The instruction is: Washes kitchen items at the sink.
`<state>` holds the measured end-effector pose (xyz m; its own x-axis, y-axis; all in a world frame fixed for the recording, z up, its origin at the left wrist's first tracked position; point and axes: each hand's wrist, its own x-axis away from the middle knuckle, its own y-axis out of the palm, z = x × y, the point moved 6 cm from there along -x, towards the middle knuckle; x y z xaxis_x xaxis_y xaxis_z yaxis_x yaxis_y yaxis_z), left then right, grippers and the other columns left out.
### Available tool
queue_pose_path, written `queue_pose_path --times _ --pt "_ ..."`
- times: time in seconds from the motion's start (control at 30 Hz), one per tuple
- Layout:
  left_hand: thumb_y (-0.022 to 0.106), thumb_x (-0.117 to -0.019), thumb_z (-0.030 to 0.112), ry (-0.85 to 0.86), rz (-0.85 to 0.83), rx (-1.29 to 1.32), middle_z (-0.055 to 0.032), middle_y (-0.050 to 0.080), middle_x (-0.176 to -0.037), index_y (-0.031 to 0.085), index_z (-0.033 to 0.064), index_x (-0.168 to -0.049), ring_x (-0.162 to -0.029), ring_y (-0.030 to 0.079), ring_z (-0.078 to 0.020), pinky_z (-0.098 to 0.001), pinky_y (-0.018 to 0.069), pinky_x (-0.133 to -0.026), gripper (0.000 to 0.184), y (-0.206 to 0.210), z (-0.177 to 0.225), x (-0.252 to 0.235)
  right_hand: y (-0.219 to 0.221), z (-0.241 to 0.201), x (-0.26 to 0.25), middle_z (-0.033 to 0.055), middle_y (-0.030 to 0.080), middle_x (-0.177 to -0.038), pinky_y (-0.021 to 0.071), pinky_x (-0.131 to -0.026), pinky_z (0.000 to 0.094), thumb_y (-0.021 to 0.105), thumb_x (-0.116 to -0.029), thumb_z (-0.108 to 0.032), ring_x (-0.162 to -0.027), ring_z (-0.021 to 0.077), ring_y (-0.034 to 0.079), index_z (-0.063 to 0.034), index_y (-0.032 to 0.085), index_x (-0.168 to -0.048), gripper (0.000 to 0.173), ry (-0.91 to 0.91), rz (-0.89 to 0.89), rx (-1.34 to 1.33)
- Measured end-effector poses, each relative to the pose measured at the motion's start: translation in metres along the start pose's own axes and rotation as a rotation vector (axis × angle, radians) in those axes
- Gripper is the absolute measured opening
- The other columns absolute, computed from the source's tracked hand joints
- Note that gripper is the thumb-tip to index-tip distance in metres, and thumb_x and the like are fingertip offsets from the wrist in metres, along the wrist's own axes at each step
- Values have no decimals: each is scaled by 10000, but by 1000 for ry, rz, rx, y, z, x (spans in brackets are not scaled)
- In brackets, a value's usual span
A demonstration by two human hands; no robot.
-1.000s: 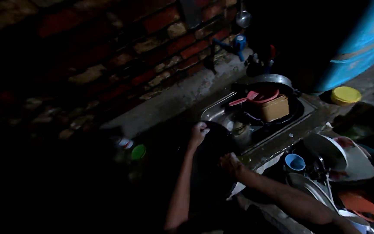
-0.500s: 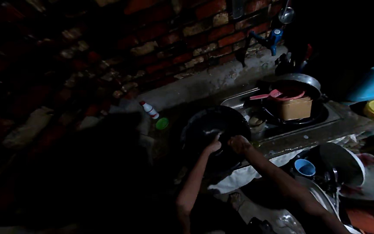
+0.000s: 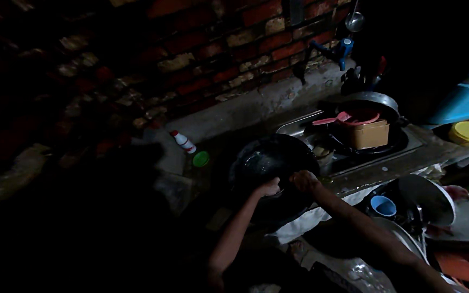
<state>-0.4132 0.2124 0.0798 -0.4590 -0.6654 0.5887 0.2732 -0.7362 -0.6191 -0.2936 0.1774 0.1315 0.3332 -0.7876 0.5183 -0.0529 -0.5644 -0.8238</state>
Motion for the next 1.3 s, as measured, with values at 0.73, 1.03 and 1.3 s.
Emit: queue_pose_path --times 0.73,1.03,1.3 --pt "378 -1105 219 -21 578 1443 -153 652 -1111 542 21 -1297 -947 648 -244 -436 556 -811 321 -56 -30 37 -13 44 17 18 584 -713 546 -513 255 513 -1071 -135 -526 115 594 -43 532 -1125 108 -163 -66 -1164" --pt "336 -1100 483 -163 653 1421 -199 586 -1336 524 47 -1411 -1169 586 -331 -542 491 -944 567 -45 -38 40 -11 12 66 305 621 -1244 503 -952 612 461 -1079 -238 -1162 489 624 11 367 -1493 493 162 133 -187" --pt "-34 -977 733 -86 716 1714 -276 389 -1537 310 -13 -1540 -1356 463 -385 -581 426 -1035 996 -37 -62 40 -80 25 109 266 688 -1023 541 -839 581 407 -1097 -231 -961 451 695 21 566 -1287 354 114 737 -366"
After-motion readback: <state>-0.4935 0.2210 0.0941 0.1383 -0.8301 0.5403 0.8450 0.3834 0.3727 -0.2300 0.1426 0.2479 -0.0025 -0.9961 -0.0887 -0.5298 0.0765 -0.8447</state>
